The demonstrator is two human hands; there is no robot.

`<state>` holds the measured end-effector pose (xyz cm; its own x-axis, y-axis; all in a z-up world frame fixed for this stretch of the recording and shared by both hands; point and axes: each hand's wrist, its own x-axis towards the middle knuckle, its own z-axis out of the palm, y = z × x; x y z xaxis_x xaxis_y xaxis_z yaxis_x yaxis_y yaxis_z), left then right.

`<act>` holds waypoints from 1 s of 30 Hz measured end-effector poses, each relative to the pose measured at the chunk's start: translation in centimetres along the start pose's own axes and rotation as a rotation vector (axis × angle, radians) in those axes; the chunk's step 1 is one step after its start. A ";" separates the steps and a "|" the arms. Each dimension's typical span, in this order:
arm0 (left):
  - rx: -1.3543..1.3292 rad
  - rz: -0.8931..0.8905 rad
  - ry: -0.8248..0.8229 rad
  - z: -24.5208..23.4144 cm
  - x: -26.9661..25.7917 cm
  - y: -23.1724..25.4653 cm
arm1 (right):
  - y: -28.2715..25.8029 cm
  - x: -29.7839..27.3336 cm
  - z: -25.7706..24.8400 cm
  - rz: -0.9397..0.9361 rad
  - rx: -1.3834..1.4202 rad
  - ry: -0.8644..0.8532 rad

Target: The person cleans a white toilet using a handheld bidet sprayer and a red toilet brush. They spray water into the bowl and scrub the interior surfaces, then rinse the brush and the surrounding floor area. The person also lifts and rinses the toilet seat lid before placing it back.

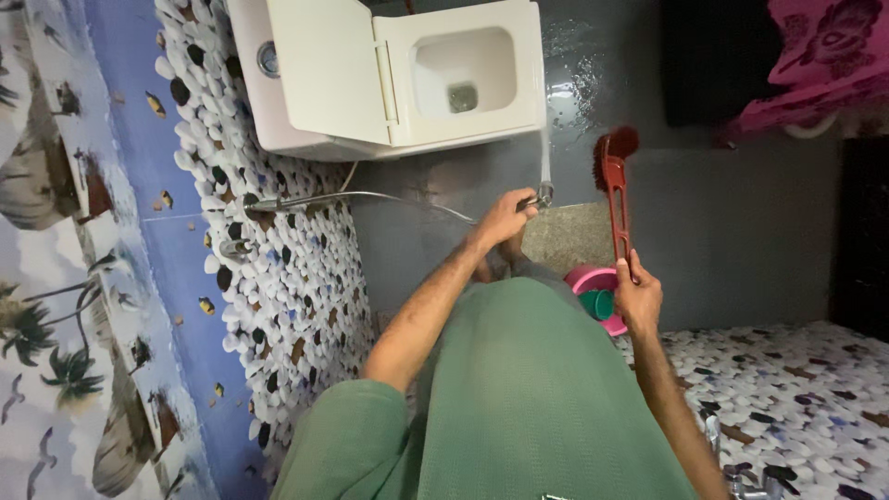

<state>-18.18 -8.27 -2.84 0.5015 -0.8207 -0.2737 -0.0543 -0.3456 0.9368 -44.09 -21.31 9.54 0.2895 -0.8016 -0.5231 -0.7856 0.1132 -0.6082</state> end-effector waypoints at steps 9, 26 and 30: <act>0.086 -0.144 0.126 -3.6 2.8 4.0 | -1.7 1.0 -0.1 0.034 -0.097 0.000; 0.173 -0.041 0.320 -6.7 5.0 4.7 | 2.5 8.4 0.0 -0.375 -0.173 -0.032; 0.098 -0.191 0.408 -8.7 3.7 5.3 | -3.6 7.3 -0.6 -0.019 -0.186 -0.143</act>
<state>-9.10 -9.17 3.01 0.8084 -0.4986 -0.3130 0.0009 -0.5306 0.8476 -39.48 -27.93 8.29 0.3697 -0.7094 -0.6000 -0.8625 -0.0219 -0.5055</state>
